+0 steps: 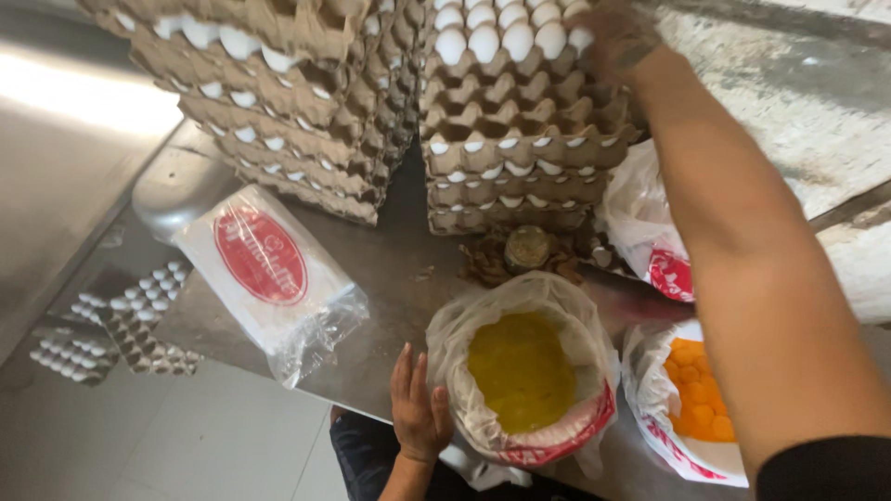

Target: The person cracks eggs by hand, transferring the yolk between shell halves to separate it from the white, and then deposits the yolks and whites into separate plastic bags on a work table.

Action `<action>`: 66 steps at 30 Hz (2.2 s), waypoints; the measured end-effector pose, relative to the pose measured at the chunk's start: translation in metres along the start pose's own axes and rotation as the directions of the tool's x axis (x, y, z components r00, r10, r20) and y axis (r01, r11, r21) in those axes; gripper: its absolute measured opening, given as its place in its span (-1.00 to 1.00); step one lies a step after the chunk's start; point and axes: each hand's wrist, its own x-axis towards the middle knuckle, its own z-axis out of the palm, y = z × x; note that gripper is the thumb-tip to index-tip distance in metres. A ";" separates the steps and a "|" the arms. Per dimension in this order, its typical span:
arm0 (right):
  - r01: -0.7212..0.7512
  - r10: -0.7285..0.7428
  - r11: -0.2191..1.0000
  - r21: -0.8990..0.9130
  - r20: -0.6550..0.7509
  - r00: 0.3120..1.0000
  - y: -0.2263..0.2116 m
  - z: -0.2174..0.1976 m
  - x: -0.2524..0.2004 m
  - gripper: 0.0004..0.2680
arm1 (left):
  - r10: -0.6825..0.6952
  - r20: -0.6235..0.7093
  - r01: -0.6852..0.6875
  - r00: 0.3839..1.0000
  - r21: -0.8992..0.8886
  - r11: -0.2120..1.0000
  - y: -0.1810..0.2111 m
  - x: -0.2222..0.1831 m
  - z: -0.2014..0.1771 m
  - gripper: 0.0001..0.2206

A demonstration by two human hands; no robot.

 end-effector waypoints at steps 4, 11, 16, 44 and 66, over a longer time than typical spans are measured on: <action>0.000 0.053 0.989 0.147 -0.356 0.933 0.022 -0.006 -0.049 -0.87 | -0.003 0.008 0.003 1.000 -0.041 0.999 -0.004 0.002 0.002 -0.56; 0.146 0.314 -0.063 0.987 -0.119 0.942 -0.048 -0.013 -0.237 -0.71 | -0.002 0.032 0.003 0.999 -0.033 0.999 -0.001 0.001 0.000 -0.60; -0.076 0.248 0.419 0.905 -0.033 0.968 -0.108 0.040 -0.290 -0.67 | 0.002 0.029 0.000 1.000 -0.049 0.999 0.005 0.004 -0.002 -0.62; -0.396 -0.237 -0.742 0.541 0.342 0.910 -0.134 -0.013 -0.391 -0.75 | 0.006 0.593 0.438 0.805 -0.601 0.668 0.113 0.137 0.008 -0.60; -0.110 0.206 0.132 0.985 0.081 0.975 -0.163 -0.028 -0.416 -0.71 | 0.012 0.558 0.206 0.830 -0.325 0.923 0.136 0.138 0.004 -0.80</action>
